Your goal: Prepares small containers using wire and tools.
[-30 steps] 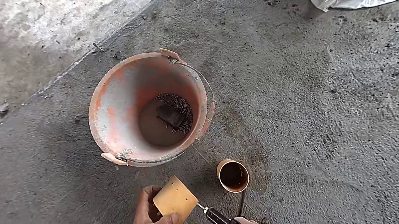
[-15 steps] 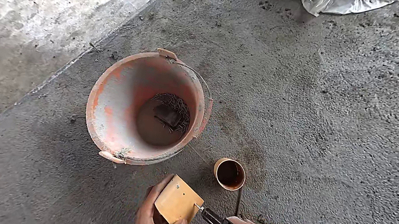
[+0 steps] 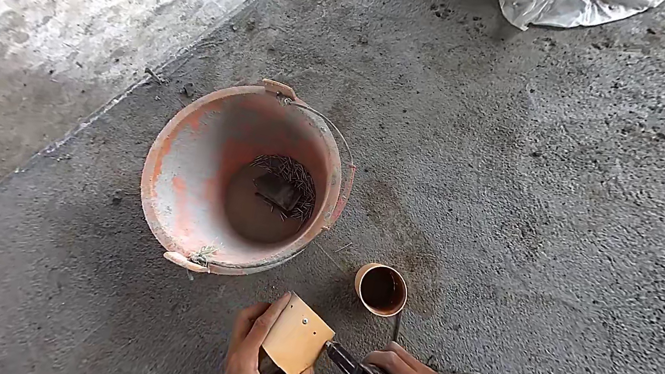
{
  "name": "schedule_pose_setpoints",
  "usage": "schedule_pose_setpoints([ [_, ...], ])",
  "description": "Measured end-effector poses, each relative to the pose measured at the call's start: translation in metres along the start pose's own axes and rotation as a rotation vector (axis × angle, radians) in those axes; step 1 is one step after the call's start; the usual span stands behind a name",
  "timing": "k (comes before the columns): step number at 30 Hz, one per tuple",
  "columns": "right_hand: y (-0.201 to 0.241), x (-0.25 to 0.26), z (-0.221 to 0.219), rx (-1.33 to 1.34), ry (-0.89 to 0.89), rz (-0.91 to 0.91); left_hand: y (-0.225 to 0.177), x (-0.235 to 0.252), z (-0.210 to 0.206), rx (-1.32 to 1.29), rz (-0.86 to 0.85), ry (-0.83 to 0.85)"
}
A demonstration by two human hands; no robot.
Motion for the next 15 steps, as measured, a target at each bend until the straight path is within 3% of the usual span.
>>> schedule_pose_setpoints([
  [10,-0.008,0.022,-0.005,-0.107,0.105,-0.062,0.014,-0.013,0.002,-0.063,0.109,0.021],
  [15,-0.016,0.038,-0.009,-0.225,-0.329,0.256,0.019,-0.008,0.004,-0.012,0.123,-0.012],
])
Point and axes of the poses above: each hand's wrist, its own x-axis towards the middle knuckle, its own z-axis out of the back of the hand, y = z × x, the point moved 8 cm from there along x, towards the middle knuckle, and after that the axes turned 5 degrees about y, right-handed, at the moved point
